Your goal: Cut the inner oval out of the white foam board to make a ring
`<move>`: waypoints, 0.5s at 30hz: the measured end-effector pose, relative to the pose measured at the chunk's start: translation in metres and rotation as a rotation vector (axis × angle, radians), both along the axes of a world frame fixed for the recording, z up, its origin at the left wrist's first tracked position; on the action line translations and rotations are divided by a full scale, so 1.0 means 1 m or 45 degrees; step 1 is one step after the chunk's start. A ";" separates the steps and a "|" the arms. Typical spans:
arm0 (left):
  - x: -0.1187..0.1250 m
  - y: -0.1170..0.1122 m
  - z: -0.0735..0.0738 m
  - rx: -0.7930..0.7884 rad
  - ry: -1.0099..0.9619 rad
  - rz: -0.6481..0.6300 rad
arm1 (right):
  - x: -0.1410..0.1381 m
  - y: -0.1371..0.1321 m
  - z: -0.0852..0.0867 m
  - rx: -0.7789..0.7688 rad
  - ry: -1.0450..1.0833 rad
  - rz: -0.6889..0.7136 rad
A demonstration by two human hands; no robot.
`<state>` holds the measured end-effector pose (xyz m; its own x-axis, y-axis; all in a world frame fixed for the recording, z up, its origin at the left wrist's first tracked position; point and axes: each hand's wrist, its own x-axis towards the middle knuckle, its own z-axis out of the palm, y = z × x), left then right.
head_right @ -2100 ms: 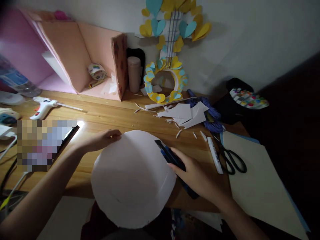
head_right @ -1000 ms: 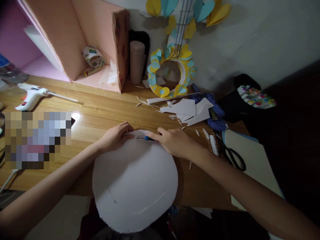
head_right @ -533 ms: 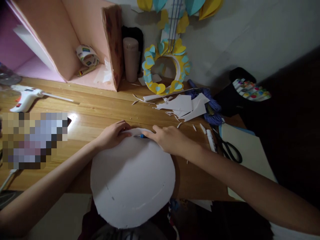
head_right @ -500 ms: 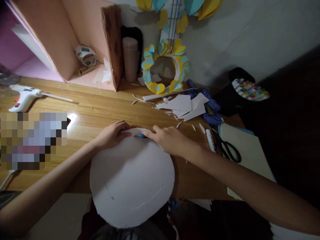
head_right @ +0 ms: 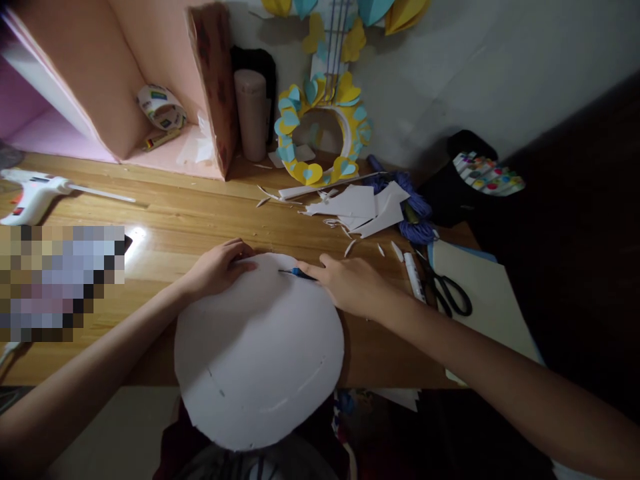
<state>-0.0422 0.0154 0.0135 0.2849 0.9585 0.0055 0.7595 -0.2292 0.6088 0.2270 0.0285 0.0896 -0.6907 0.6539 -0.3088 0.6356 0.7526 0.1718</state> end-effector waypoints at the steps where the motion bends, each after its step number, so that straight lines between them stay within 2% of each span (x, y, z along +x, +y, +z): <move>1: 0.000 0.000 0.000 0.001 0.000 0.005 | 0.002 -0.001 0.001 -0.014 0.003 -0.020; 9: 0.000 0.001 -0.002 0.006 0.016 -0.003 | 0.011 -0.018 0.004 -0.215 0.093 -0.286; 15: 0.001 0.002 0.000 0.004 0.029 -0.006 | 0.020 -0.031 0.000 -0.239 0.196 -0.434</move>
